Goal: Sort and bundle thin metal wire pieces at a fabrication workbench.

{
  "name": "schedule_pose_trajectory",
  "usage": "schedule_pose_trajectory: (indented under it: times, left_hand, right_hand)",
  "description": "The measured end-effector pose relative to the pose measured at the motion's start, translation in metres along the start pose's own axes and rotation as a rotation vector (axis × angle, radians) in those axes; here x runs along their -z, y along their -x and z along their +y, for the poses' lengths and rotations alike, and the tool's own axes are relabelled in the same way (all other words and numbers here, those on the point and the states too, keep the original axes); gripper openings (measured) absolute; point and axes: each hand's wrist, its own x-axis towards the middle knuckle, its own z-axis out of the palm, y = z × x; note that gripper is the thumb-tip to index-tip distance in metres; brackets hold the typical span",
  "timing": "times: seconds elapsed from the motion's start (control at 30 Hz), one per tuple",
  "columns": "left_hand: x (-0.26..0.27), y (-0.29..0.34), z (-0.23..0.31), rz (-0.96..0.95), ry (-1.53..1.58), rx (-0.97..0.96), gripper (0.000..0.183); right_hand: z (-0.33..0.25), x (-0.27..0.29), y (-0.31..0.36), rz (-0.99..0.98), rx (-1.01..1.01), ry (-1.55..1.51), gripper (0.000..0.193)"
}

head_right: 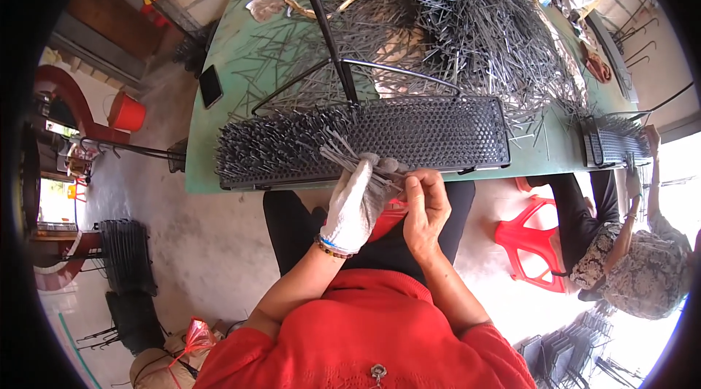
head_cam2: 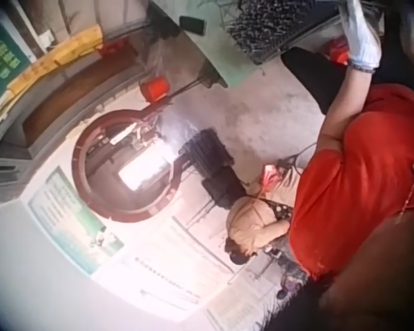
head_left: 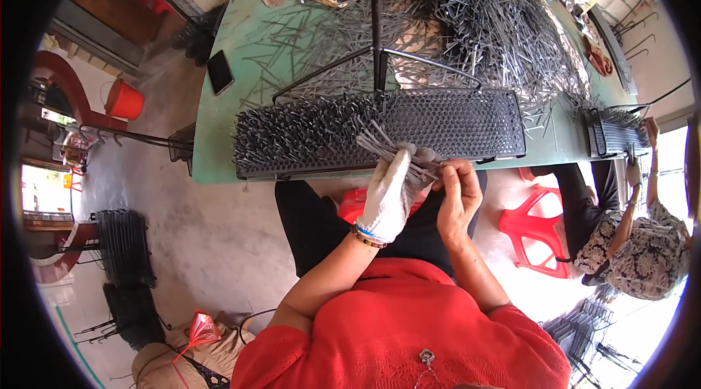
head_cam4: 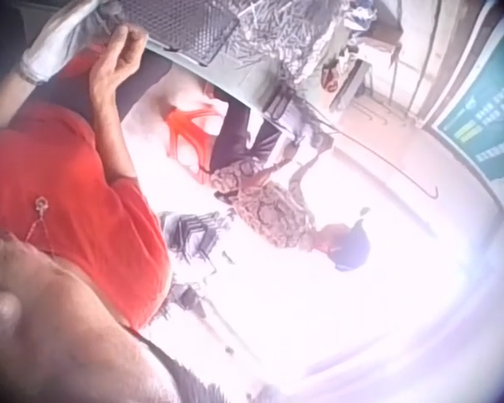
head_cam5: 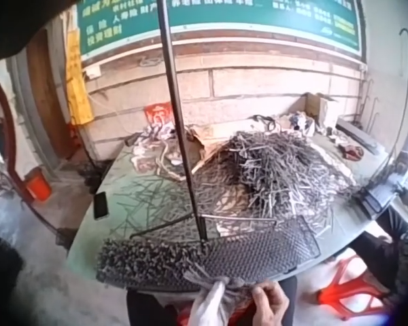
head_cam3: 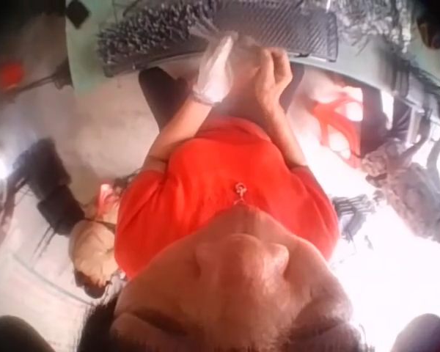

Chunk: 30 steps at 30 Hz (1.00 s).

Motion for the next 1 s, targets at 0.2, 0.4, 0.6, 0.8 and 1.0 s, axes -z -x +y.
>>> schedule_pose_trajectory:
  times: [0.2,0.4,0.6,0.8,1.0]
  left_hand:
    - [0.013,0.0,0.0,0.047,0.058,0.081,0.019]
    - [0.04,0.006,0.0,0.075,-0.178,0.243,0.018]
    - [0.039,0.012,0.007,0.168,-0.267,0.326,0.015]
    - [0.045,0.016,0.012,0.073,-0.287,0.435,0.013]
    - [0.037,0.016,0.012,0.21,-0.298,0.386,0.022]
  right_hand:
    - [-0.017,0.0,-0.042,0.057,0.132,0.021,0.011]
    - [0.004,-0.017,-0.106,-0.044,0.302,0.222,0.016]
    - [0.031,-0.035,-0.134,-0.086,0.544,0.496,0.015]
    - [0.032,-0.045,-0.137,-0.078,0.576,0.519,0.013]
    - [0.039,-0.048,-0.138,-0.152,0.665,0.62,0.014]
